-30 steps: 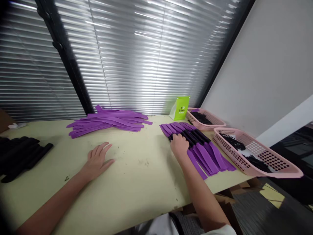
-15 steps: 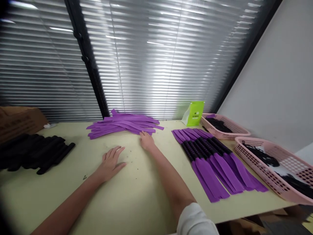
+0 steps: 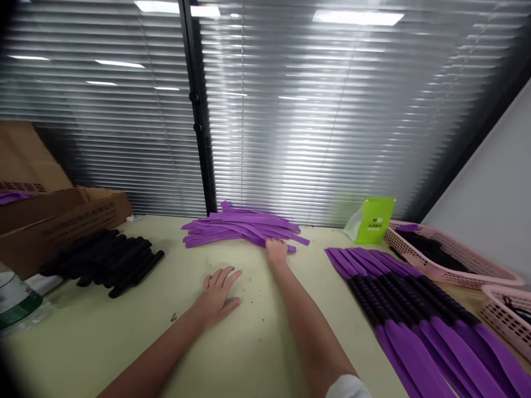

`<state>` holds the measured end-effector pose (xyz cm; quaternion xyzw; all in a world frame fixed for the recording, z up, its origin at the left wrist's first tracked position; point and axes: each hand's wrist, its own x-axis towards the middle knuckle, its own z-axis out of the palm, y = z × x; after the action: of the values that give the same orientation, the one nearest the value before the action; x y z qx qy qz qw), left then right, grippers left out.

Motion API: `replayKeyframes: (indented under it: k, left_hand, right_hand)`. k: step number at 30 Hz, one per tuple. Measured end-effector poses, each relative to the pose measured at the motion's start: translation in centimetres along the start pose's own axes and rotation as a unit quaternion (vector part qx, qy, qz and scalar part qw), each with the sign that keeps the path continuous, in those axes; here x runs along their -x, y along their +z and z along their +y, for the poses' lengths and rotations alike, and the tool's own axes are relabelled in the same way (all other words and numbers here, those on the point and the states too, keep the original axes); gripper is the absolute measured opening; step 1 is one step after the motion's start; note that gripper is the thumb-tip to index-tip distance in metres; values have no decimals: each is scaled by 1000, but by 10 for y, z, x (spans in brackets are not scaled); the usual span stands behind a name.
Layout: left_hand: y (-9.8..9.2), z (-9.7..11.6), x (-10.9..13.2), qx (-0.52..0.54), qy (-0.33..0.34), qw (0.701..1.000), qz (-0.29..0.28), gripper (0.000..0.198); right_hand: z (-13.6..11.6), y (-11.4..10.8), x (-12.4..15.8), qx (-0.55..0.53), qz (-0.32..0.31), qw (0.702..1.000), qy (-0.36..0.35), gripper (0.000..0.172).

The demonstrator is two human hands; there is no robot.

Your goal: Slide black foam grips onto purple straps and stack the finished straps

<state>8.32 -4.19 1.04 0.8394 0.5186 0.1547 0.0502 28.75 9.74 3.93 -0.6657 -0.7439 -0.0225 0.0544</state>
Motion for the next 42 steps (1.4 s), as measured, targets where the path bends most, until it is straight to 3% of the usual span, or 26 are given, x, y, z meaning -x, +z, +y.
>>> replayKeyframes:
  k: [5, 8, 11, 13, 17, 21, 25, 28, 31, 33, 36, 38, 42]
  left_hand:
    - [2, 0, -1, -3, 3, 1000, -4, 63]
    - [5, -3, -2, -9, -2, 1000, 5, 64]
    - [4, -6, -1, -18, -20, 999, 41, 61]
    - [2, -7, -1, -18, -36, 997, 70, 59]
    - [-3, -7, 0, -10, -59, 993, 97, 57]
    - [-1, -5, 1, -4, -47, 997, 53, 54]
    - [3, -9, 0, 3, -44, 999, 8, 52]
    - [-4, -25, -3, -17, -99, 994, 53, 48]
    - [-22, -53, -1, -71, -234, 957, 155, 44]
    - [-36, -76, 6, -122, -311, 913, 236, 46]
    - [-55, -106, 22, -177, -375, 837, 356, 49]
    - [-63, -120, 32, -188, -402, 810, 383, 49]
    - [-68, -132, 44, -181, -433, 802, 370, 44]
  right_hand:
    - [7, -12, 3, 16, 23, 1000, 9, 20]
    - [12, -19, 11, 16, 49, 999, 4, 26]
    - [20, -18, 36, 9, 135, 990, -36, 36]
    - [31, -13, 60, 9, 161, 982, -94, 36]
    - [69, 1, 102, 27, 79, 979, -186, 35]
    - [98, 7, 121, 2, 14, 987, -161, 34]
    - [90, 7, 130, -44, 18, 989, -142, 53]
    - [67, 9, 138, -83, 8, 982, -167, 57]
    - [48, 12, 147, -105, -20, 972, -209, 55]
    - [43, 15, 152, -108, -26, 968, -225, 54]
    - [45, 16, 155, -123, -31, 963, -240, 51]
    - [49, 15, 156, -139, -40, 959, -243, 48]
    - [54, 11, 157, -176, -58, 951, -246, 46]
